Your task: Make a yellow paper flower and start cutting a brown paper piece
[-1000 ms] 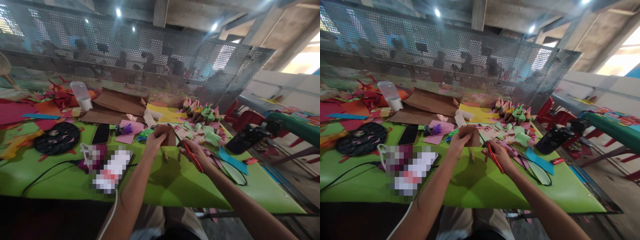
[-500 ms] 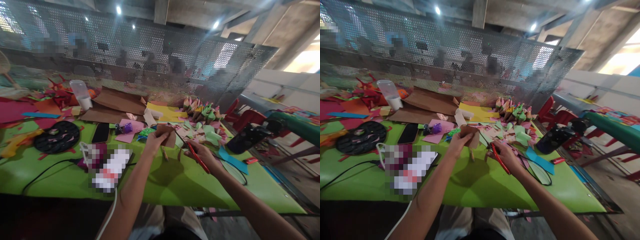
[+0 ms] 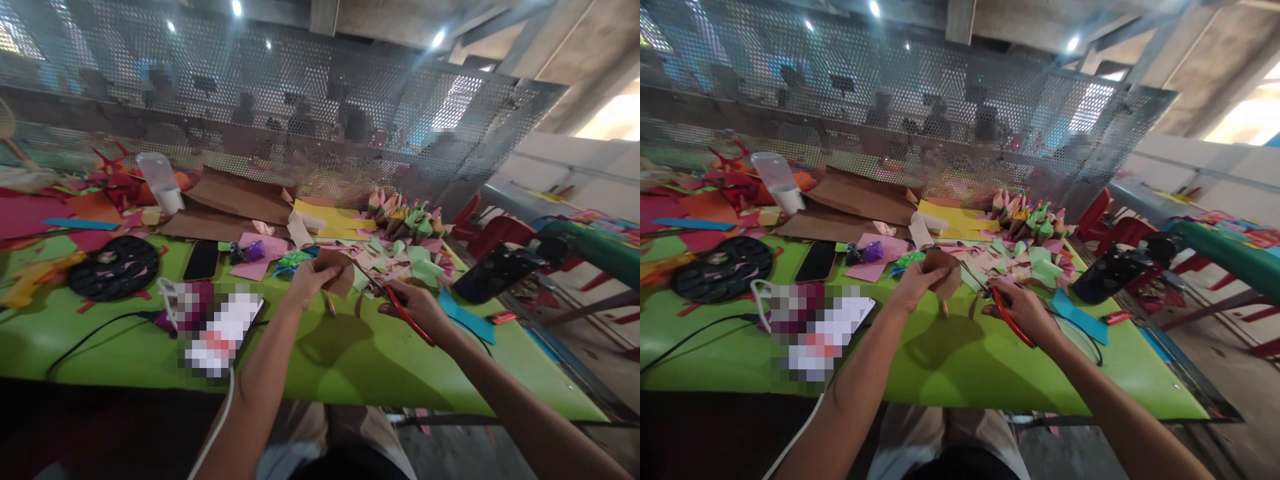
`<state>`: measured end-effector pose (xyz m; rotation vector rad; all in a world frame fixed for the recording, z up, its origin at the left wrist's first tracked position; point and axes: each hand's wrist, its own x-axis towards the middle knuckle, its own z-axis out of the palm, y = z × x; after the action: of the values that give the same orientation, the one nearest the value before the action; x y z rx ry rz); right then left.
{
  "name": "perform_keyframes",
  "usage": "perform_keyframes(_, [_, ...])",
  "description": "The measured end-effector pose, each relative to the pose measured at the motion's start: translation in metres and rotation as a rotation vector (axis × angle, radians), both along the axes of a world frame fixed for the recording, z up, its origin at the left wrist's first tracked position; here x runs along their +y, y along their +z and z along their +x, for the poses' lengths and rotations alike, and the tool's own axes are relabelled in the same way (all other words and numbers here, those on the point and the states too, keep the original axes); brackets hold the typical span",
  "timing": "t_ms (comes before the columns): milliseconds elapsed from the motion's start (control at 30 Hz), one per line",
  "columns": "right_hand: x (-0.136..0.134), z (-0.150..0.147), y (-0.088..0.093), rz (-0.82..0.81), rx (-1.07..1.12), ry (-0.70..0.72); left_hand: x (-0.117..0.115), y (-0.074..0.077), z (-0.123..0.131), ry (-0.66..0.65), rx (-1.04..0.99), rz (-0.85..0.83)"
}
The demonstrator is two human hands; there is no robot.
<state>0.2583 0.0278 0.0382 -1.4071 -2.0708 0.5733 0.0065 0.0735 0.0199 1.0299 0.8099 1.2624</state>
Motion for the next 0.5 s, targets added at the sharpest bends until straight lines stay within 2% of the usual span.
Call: perform_keyframes(500, [-0.0029,0.0067,-0.0014,-0.022,0.015,0.000,-0.0025,-0.0016,-0.0037,-0.066,-0.012,-0.007])
